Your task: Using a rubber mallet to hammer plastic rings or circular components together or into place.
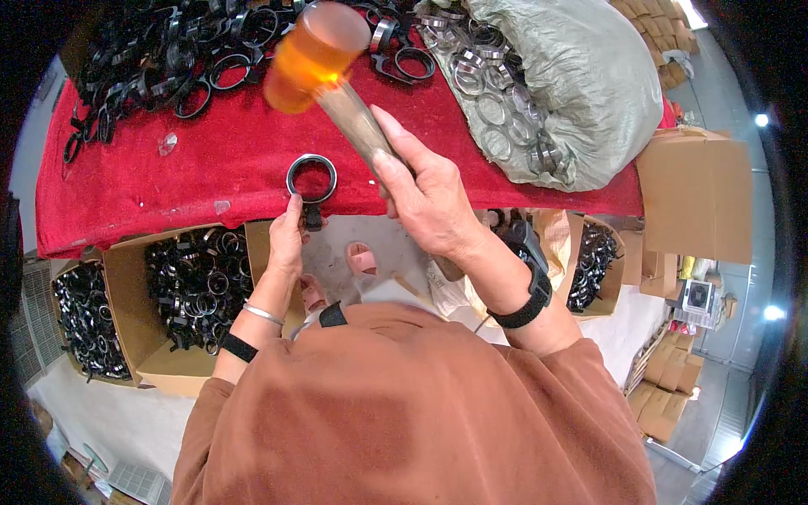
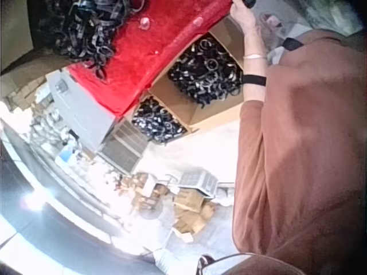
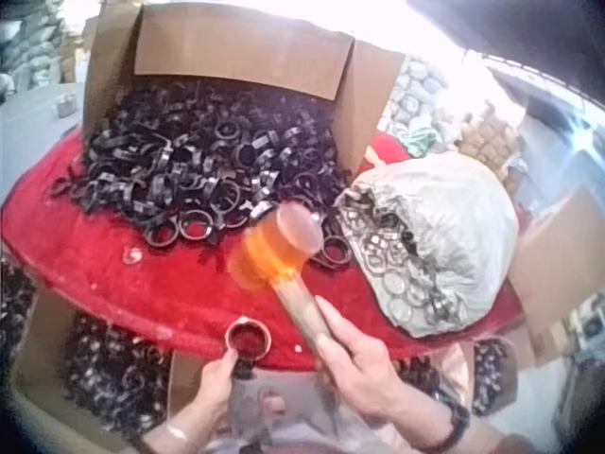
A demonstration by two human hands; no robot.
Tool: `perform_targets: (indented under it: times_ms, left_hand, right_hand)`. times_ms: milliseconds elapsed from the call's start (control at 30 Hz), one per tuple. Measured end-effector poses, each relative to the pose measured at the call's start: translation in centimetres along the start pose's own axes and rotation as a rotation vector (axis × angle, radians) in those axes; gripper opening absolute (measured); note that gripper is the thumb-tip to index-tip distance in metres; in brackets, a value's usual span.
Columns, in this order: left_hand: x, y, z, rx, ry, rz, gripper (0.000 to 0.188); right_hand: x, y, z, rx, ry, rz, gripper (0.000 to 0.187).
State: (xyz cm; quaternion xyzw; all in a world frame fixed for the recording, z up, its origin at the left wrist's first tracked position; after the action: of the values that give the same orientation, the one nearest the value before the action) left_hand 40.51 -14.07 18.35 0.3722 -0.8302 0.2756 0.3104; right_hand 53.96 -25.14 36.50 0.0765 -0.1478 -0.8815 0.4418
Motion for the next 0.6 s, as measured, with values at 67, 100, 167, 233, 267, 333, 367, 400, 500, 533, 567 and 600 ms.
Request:
perform_targets:
  times_ms: [67,100,167,233,267,333,367,400,500,533,567,600]
  left_hand:
    - [0.1,-0.1,0.0,0.001,0.005,-0.009,0.053]
    - [0.0,-0.3,0.0,0.004,0.012,-0.016,0.053]
    - [-0.4,-0.2,0.7,-0.008,-0.002,-0.032,0.053]
    - [-1.2,0.0,0.7,-0.012,-0.022,-0.050,0.053]
    - [-0.6,0.2,1.0,-0.015,-0.002,-0.028,0.049]
    - [-0.6,0.1,0.7,-0.014,0.000,-0.006,0.045]
    - [-0.7,0.1,0.8,-0.002,0.024,-0.028,0.047]
    - [-0.8,0.2,0.8,0.011,0.049,-0.051,0.050]
    - [-0.7,0.2,1.0,0.011,0.047,-0.041,0.049]
    - [-0.8,0.3,0.9,0.010,0.043,-0.035,0.049]
    - [-0.8,0.1,0.9,0.006,0.040,-0.029,0.049]
    - [-0.7,-0.3,0.8,0.004,0.041,-0.027,0.048]
  right_hand:
    - [-0.3,-0.7,0.4,-0.012,0.084,0.017,0.047]
    - [-0.5,-1.0,-1.9,0.148,0.212,0.059,0.046]
    - [-1.4,-2.0,-6.5,0.497,0.554,0.058,0.045]
    - [-3.7,-2.2,-5.3,0.404,0.160,0.198,0.044]
    - [-4.1,-2.3,-3.4,0.319,-0.126,0.296,0.044]
    - [-4.2,-1.7,-1.8,0.331,-0.050,0.328,0.043]
    - [-4.0,-1.4,-1.3,0.265,0.003,0.254,0.043]
    - [-3.7,-1.2,-0.7,0.198,0.055,0.182,0.043]
    - [-2.3,-0.8,1.9,0.079,0.047,0.053,0.044]
    - [-1.8,-0.8,2.2,0.021,0.023,-0.010,0.044]
    - [-1.2,-0.8,0.8,0.092,0.106,-0.050,0.045]
    - [-0.4,-0.9,-2.9,0.194,0.349,-0.094,0.046]
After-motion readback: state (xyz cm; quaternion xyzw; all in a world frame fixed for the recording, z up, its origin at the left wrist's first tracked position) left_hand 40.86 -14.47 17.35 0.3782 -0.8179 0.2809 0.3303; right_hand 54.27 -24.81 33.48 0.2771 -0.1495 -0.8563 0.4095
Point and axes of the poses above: each hand's wrist, its own x-axis away from the middle knuckle, its own y-axis out of the back of the hand, z = x × y, the point moved 3 cm from there along -x, towards the middle knuckle, and after that the axes turned 12 degrees about y, right-handed, at the moved point
